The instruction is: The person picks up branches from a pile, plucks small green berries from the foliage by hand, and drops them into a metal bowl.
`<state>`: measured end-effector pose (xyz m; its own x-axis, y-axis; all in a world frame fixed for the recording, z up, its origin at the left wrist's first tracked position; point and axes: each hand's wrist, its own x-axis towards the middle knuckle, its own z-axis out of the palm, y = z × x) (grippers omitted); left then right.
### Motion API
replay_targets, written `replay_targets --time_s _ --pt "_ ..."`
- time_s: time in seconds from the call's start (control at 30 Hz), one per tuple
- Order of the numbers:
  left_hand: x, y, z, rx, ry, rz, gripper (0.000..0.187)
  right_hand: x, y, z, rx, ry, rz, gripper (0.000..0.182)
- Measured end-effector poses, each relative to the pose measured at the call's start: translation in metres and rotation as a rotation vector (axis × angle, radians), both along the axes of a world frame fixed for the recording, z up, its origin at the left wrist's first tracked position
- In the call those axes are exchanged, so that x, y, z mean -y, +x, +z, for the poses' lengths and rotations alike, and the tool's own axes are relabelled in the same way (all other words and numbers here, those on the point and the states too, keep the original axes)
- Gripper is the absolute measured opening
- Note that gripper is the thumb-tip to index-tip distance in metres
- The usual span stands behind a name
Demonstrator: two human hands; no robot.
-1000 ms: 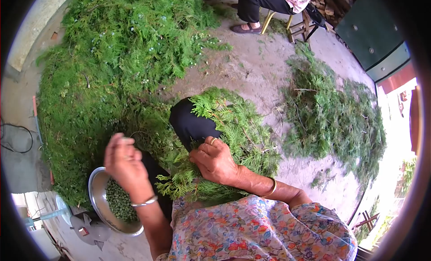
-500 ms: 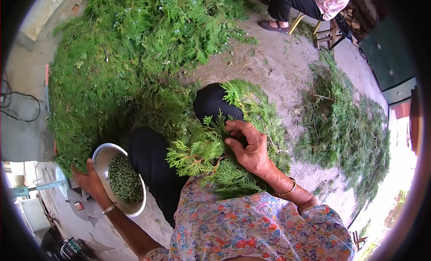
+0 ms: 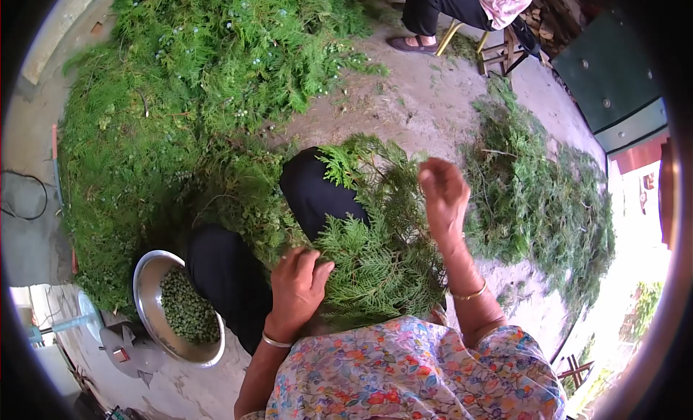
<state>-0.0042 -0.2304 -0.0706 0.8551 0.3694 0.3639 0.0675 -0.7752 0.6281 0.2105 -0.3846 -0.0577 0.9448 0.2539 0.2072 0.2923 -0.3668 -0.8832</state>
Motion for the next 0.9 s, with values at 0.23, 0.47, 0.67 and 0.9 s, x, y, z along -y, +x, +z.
replay_targets --time_s 0.23,0.47,0.67,0.9 --pt "0.009 -0.011 -0.014 -0.088 -0.216 -0.011 0.021 0.034 0.067 -0.076 -0.615 -0.377 0.183 0.039" --pt "0.002 -0.010 -0.013 -0.056 -0.281 0.024 0.022 0.062 0.090 -0.159 -0.458 0.572 0.459 0.032" --pt "0.003 -0.013 -0.013 -0.076 -0.227 -0.021 0.022 0.038 0.055 -0.015 -0.733 0.822 0.173 0.007" --pt "0.004 -0.014 -0.011 -0.098 -0.271 0.026 0.027 0.042 0.034 0.012 -0.633 0.777 0.217 0.004"
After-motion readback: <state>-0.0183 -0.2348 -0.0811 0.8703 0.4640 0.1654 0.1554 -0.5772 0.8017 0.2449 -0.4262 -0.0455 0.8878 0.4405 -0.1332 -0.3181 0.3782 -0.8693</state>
